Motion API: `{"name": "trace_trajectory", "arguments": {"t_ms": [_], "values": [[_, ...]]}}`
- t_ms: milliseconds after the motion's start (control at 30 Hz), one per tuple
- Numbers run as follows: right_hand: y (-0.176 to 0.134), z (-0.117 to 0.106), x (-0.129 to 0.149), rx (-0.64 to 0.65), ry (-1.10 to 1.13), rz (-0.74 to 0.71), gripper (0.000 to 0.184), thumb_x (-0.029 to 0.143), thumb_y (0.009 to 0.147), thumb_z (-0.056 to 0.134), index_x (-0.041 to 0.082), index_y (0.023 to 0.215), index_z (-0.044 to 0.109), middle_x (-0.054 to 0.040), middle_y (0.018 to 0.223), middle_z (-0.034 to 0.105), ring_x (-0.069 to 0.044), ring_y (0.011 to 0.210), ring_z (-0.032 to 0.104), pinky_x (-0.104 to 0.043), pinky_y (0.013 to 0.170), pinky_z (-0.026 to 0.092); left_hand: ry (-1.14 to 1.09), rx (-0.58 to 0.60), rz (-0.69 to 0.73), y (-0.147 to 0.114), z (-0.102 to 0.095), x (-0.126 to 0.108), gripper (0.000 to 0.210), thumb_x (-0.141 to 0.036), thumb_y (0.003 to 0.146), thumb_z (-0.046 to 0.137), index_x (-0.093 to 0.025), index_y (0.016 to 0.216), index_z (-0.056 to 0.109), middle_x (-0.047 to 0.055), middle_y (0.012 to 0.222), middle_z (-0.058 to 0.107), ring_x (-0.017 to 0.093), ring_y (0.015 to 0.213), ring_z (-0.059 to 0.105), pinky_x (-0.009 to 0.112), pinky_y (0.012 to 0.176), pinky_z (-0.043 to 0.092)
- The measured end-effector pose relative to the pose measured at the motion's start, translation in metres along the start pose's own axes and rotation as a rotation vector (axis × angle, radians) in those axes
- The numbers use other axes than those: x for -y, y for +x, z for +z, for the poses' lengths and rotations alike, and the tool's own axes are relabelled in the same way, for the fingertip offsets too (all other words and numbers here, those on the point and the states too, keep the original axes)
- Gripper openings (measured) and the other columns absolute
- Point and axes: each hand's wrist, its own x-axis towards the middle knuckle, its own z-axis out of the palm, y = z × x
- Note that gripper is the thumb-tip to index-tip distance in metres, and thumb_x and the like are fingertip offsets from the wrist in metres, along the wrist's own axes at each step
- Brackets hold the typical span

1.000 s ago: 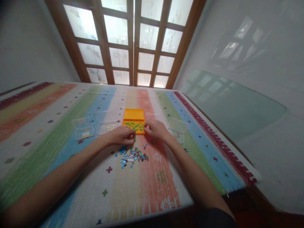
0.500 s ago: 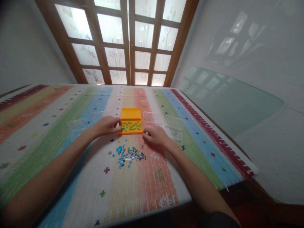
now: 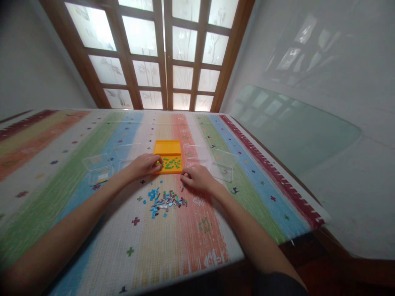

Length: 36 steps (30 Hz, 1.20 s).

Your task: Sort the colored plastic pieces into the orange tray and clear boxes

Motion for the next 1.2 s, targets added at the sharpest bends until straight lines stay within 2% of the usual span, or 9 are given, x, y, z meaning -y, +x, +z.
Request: {"name": "trace_trajectory", "arguments": {"t_ms": [133, 333, 567, 800, 900, 1200], "values": [[0.0, 0.0004, 0.0003, 0.013, -0.005, -0.005, 0.019, 0.023, 0.095, 0.06, 0.018, 0.088, 0.077, -0.0051, 0.075, 0.074, -0.015, 0.066, 0.059, -0.028, 0.064, 0.036, -0.038, 0.015, 0.007, 0.0019, 0.0002, -0.0016, 0.021, -0.022, 0.092, 0.056, -0.016, 0.099, 0.075, 0.008, 0.085, 0.076, 0.02, 0.077, 0.068, 0.029, 0.075, 0.048], [-0.0006, -0.0005, 0.0, 0.025, -0.007, 0.016, 0.019, 0.023, 0.094, 0.06, 0.018, 0.087, 0.077, -0.0061, 0.077, 0.075, -0.016, 0.067, 0.062, -0.027, 0.065, 0.036, -0.09, 0.053, -0.012, 0.0049, -0.0029, -0.0011, 0.024, -0.018, 0.085, 0.057, -0.017, 0.092, 0.08, 0.005, 0.075, 0.077, 0.017, 0.063, 0.064, 0.026, 0.066, 0.045], [-0.003, -0.0067, 0.0011, 0.045, 0.031, 0.014, 0.018, 0.022, 0.094, 0.06, 0.019, 0.089, 0.077, -0.0047, 0.079, 0.076, -0.015, 0.069, 0.064, -0.027, 0.067, 0.04, -0.122, 0.051, -0.005, 0.005, -0.0041, 0.0006, 0.027, -0.021, 0.083, 0.056, -0.017, 0.092, 0.082, 0.006, 0.078, 0.079, 0.017, 0.064, 0.065, 0.025, 0.063, 0.043], [-0.0059, -0.0071, 0.0018, 0.189, 0.165, -0.031, 0.019, 0.016, 0.088, 0.064, 0.017, 0.1, 0.079, -0.0046, 0.082, 0.077, -0.014, 0.069, 0.064, -0.025, 0.067, 0.043, -0.151, 0.041, 0.013, 0.0041, -0.0047, 0.0028, 0.027, -0.021, 0.085, 0.057, -0.018, 0.096, 0.081, 0.004, 0.073, 0.077, 0.015, 0.062, 0.063, 0.024, 0.065, 0.044], [-0.0063, -0.0047, 0.003, 0.209, 0.176, -0.024, 0.019, 0.016, 0.088, 0.065, 0.018, 0.099, 0.08, -0.0046, 0.084, 0.078, -0.014, 0.07, 0.064, -0.025, 0.067, 0.044, -0.15, 0.059, 0.023, 0.0046, -0.0059, 0.0028, 0.025, -0.019, 0.084, 0.058, -0.018, 0.09, 0.082, 0.005, 0.075, 0.077, 0.016, 0.064, 0.064, 0.025, 0.066, 0.044], [-0.0039, -0.0039, 0.0091, 0.246, 0.159, 0.0, 0.015, 0.015, 0.086, 0.066, 0.018, 0.093, 0.079, -0.0027, 0.079, 0.073, -0.014, 0.068, 0.06, -0.025, 0.064, 0.04, -0.134, 0.05, -0.006, 0.0048, -0.0047, 0.0054, 0.024, -0.022, 0.083, 0.059, -0.018, 0.089, 0.082, 0.005, 0.071, 0.075, 0.017, 0.063, 0.063, 0.026, 0.067, 0.043]]}}
